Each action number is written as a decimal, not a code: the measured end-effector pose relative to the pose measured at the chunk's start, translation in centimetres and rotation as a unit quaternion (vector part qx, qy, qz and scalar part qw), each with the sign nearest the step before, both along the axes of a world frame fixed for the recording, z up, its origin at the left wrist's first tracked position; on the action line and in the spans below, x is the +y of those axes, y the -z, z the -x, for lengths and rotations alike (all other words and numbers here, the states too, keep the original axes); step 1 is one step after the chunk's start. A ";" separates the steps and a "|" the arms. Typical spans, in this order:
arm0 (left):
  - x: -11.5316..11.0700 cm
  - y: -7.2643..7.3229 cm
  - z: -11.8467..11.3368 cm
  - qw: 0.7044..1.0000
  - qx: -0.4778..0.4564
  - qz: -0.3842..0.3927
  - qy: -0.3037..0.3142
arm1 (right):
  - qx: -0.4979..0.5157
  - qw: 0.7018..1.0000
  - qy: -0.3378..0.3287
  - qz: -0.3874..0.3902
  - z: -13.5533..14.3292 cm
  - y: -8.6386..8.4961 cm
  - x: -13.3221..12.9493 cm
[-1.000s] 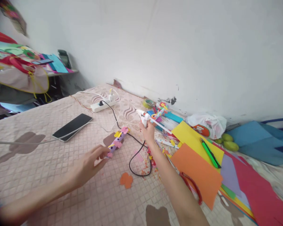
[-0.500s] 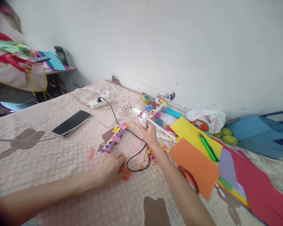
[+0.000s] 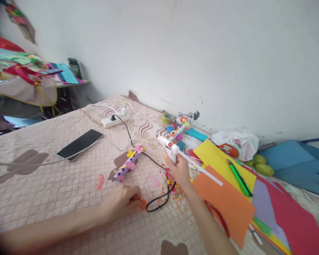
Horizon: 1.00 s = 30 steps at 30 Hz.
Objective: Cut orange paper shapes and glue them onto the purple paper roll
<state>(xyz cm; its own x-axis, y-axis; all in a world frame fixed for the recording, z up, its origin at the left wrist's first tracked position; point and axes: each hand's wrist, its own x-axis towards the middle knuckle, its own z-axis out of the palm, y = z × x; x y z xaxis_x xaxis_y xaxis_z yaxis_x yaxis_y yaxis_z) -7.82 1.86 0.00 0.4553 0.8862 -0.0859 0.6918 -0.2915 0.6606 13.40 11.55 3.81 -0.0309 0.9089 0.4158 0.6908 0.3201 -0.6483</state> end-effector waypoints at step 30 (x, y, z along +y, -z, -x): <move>4.1 -2.3 9.9 0.926 -0.288 0.152 -0.190 | 0.025 0.995 -0.050 0.077 -0.6 0.4 -5.2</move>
